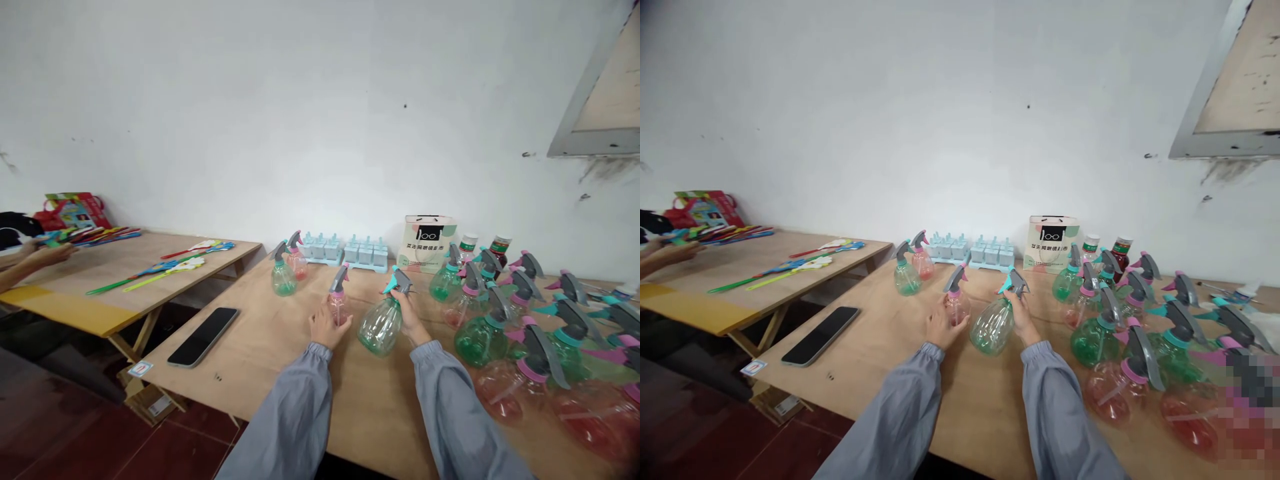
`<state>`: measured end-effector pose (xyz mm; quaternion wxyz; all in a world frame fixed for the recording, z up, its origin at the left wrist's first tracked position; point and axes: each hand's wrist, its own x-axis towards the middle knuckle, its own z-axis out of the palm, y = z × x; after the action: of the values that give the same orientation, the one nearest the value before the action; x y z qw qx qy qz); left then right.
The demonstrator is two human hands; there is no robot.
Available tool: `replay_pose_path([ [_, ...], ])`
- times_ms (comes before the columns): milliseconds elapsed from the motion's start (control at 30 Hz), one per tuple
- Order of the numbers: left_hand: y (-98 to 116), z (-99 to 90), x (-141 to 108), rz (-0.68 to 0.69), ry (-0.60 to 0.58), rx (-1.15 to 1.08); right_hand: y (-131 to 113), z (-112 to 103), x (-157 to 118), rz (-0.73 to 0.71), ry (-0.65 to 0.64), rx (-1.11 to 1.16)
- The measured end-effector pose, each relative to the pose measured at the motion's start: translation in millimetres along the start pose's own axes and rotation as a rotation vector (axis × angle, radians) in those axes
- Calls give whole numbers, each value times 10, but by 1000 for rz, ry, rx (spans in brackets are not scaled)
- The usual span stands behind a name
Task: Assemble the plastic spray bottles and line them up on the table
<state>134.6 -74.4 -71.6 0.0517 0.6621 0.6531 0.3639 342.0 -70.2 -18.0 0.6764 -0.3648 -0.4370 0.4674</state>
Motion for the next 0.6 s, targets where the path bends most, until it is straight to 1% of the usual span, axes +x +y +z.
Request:
replay_pose_path([
  [100,-4,4,-3,-2,-1,-24,12,-1,-11,-26,41,-16],
  [267,-25,33,0,10,0,-36,-20,46,-13,-71,31,-51],
  [433,-10,11,2,12,-6,-20,-5,8,7,-53,70,-83],
  [500,6,-10,-1,2,-23,-21,-15,-9,4,-52,58,-98],
  [600,27,-36,-8,-5,-29,-17,-40,-8,-2,-72,6,-119],
])
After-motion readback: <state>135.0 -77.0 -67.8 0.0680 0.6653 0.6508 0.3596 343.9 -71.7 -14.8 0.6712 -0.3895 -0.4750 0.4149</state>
